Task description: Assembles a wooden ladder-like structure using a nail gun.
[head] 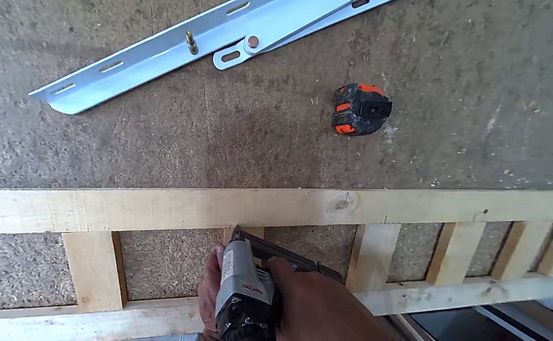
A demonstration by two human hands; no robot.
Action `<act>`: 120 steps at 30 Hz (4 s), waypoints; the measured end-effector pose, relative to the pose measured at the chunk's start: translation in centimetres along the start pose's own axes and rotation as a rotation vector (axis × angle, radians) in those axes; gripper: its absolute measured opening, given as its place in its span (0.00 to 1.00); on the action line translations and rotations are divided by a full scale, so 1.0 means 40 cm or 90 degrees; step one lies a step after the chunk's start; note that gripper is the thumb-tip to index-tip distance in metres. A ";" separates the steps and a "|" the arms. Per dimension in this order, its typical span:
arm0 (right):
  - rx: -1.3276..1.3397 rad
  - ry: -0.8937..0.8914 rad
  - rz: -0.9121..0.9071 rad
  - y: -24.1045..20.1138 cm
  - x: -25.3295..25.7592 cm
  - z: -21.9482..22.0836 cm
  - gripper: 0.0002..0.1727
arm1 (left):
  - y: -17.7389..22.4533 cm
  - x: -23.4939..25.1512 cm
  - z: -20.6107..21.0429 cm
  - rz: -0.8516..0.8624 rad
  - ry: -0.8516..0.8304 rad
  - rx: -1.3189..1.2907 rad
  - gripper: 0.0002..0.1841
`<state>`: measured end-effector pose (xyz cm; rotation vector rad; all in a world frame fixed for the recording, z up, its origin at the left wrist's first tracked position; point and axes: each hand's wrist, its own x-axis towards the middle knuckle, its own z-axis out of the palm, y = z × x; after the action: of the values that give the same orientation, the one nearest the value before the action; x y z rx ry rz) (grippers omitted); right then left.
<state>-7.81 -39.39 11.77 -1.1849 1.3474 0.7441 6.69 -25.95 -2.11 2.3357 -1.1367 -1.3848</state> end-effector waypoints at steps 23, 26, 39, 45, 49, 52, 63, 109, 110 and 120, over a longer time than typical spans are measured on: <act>0.036 -0.013 0.027 0.084 -0.014 0.001 0.41 | 0.025 -0.001 0.019 0.344 0.229 0.265 0.29; 0.029 0.010 0.021 0.099 -0.009 -0.001 0.36 | 0.012 -0.004 0.025 0.365 0.259 0.295 0.39; 0.030 0.077 -0.021 0.115 -0.002 0.019 0.30 | 0.024 -0.002 0.018 0.374 0.237 0.284 0.42; 0.005 0.053 -0.021 0.128 -0.065 0.090 0.41 | 0.007 0.000 -0.041 0.380 0.103 0.205 0.38; -0.062 -0.102 -0.030 0.155 -0.095 0.182 0.34 | -0.064 0.027 -0.143 0.420 -0.021 0.257 0.20; -0.091 -0.070 -0.146 0.161 -0.058 0.241 0.35 | -0.145 0.040 -0.155 0.515 0.044 0.276 0.21; -0.100 -0.042 -0.142 0.074 -0.040 0.308 0.33 | -0.154 0.048 -0.136 0.593 0.107 0.258 0.17; -0.064 -0.007 -0.100 0.113 -0.056 0.328 0.32 | -0.156 0.047 -0.134 0.568 0.149 0.257 0.18; -0.060 -0.001 -0.090 0.109 -0.056 0.331 0.32 | -0.156 0.047 -0.134 0.567 0.146 0.256 0.18; -0.036 0.017 -0.038 0.015 -0.137 0.341 0.34 | -0.146 0.054 -0.279 0.522 0.161 0.082 0.09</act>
<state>-4.67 -25.30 14.72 -1.2786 1.3155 0.7301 19.37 -25.74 -0.48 1.6865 -1.8281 -0.7131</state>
